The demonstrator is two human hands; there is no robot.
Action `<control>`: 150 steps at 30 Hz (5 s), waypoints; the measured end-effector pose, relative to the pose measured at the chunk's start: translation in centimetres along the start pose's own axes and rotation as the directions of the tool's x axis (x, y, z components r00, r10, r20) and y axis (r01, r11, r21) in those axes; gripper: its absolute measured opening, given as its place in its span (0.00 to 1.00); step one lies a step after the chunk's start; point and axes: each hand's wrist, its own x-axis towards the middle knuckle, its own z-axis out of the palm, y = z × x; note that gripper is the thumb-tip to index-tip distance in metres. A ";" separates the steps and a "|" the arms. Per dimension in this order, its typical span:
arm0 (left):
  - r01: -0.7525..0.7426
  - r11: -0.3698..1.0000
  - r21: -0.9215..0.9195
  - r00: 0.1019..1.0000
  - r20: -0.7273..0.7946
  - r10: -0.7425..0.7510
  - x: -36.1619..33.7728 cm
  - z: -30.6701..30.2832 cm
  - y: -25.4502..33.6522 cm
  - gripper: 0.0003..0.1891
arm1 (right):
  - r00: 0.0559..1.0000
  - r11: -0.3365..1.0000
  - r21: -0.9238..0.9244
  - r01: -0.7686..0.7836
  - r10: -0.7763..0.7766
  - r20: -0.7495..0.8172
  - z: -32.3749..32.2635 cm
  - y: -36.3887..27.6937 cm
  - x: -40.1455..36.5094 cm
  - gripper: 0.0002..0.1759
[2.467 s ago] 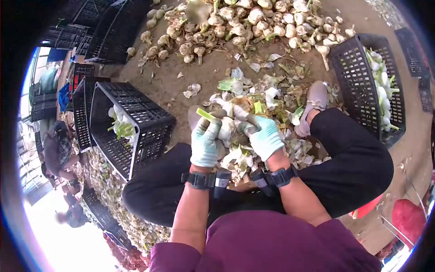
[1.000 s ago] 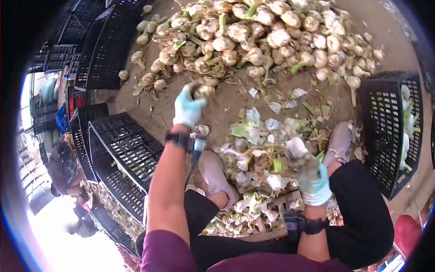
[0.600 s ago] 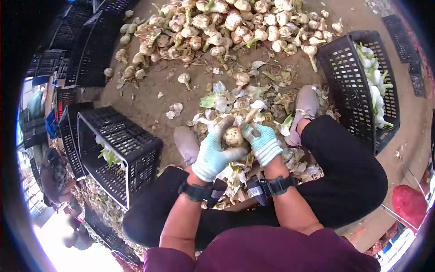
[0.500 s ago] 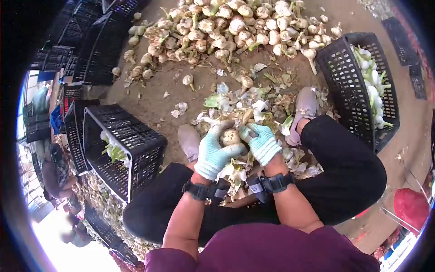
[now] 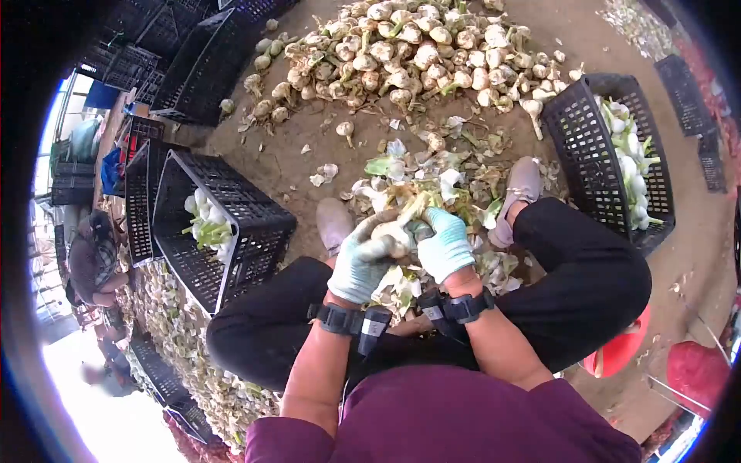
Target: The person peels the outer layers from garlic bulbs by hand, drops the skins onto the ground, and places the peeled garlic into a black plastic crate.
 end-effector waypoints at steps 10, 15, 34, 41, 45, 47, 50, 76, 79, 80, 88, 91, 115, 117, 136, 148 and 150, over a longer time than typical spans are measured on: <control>-0.181 0.977 0.113 0.977 -0.094 0.191 -0.5 -0.7 -1.5 0.24 | 0.996 0.997 0.022 0.075 -0.074 -0.054 -0.2 -1.0 -0.1 0.05; 0.207 0.944 -0.257 0.976 -0.013 -0.217 0.6 -2.7 -0.2 0.27 | 0.958 0.861 0.424 -0.282 0.227 0.176 -1.0 -2.2 -1.1 0.09; -0.164 0.926 0.339 0.985 -0.002 0.175 -1.2 -2.0 2.6 0.24 | 0.990 0.978 0.164 0.125 -0.134 0.043 -0.9 0.9 1.2 0.20; -0.313 0.819 0.481 0.947 0.091 0.308 -0.1 -1.6 1.4 0.20 | 0.879 0.938 0.306 -0.163 -0.003 0.477 -1.1 -1.3 0.1 0.15; -0.324 0.852 0.412 0.941 0.050 0.333 0.5 -2.0 1.4 0.22 | 0.925 0.850 0.469 -0.238 0.051 0.377 -1.2 -1.2 -0.3 0.14; -0.400 0.753 0.523 0.896 0.053 0.440 0.9 -2.7 1.0 0.22 | 0.904 0.848 0.404 -0.343 0.182 0.386 -1.7 -2.0 -0.2 0.13; -0.451 0.606 0.655 0.850 0.108 0.516 0.8 -1.6 1.1 0.22 | 0.967 0.998 0.066 -0.023 0.005 0.255 -0.9 -2.4 -1.2 0.11; -0.149 0.976 -0.158 0.979 0.114 0.168 0.1 -1.4 2.3 0.30 | 0.891 0.915 0.388 -0.109 -0.083 0.445 -0.2 -3.3 0.0 0.18; -0.236 0.972 0.004 0.972 0.003 0.236 0.5 -1.9 1.9 0.28 | 0.888 0.847 0.490 -0.208 -0.047 0.458 0.0 -3.0 -0.4 0.17; -0.268 0.959 0.092 0.962 -0.024 0.271 0.6 -1.8 2.0 0.24 | 0.886 0.766 0.570 -0.299 0.002 0.463 0.1 -2.8 -0.6 0.17; -0.140 0.982 -0.126 0.984 0.093 0.152 0.2 -2.7 2.4 0.35 | 0.890 0.769 0.524 -0.367 0.127 0.437 0.0 -2.5 -1.6 0.16; -0.164 0.900 -0.403 0.983 0.012 0.184 -0.1 -2.1 3.2 0.31 | 0.881 0.944 0.140 -0.297 0.214 0.422 1.1 -0.2 -1.5 0.18; -0.548 0.747 -0.377 0.806 0.002 0.592 1.9 -11.3 13.6 0.33 | 0.988 0.979 0.195 0.066 -0.091 0.123 2.4 2.2 0.5 0.11; -0.345 0.938 0.013 0.912 -0.231 0.339 7.1 -7.1 10.2 0.24 | 0.978 0.947 0.264 -0.181 0.146 0.147 2.2 3.1 1.0 0.11; 0.194 0.768 0.610 0.966 0.018 -0.259 16.1 -0.5 0.6 0.24 | 0.665 0.383 0.719 -0.580 0.733 0.146 -0.3 7.2 4.7 0.14; -0.059 0.674 0.736 0.998 0.035 0.049 3.5 2.1 1.0 0.24 | 0.936 0.866 0.374 -0.332 0.255 0.242 -1.7 2.6 1.3 0.14; 0.078 0.878 0.472 0.994 -0.099 -0.035 2.4 2.4 1.6 0.22 | 0.925 0.819 0.445 -0.362 0.258 0.278 -1.5 2.6 0.5 0.14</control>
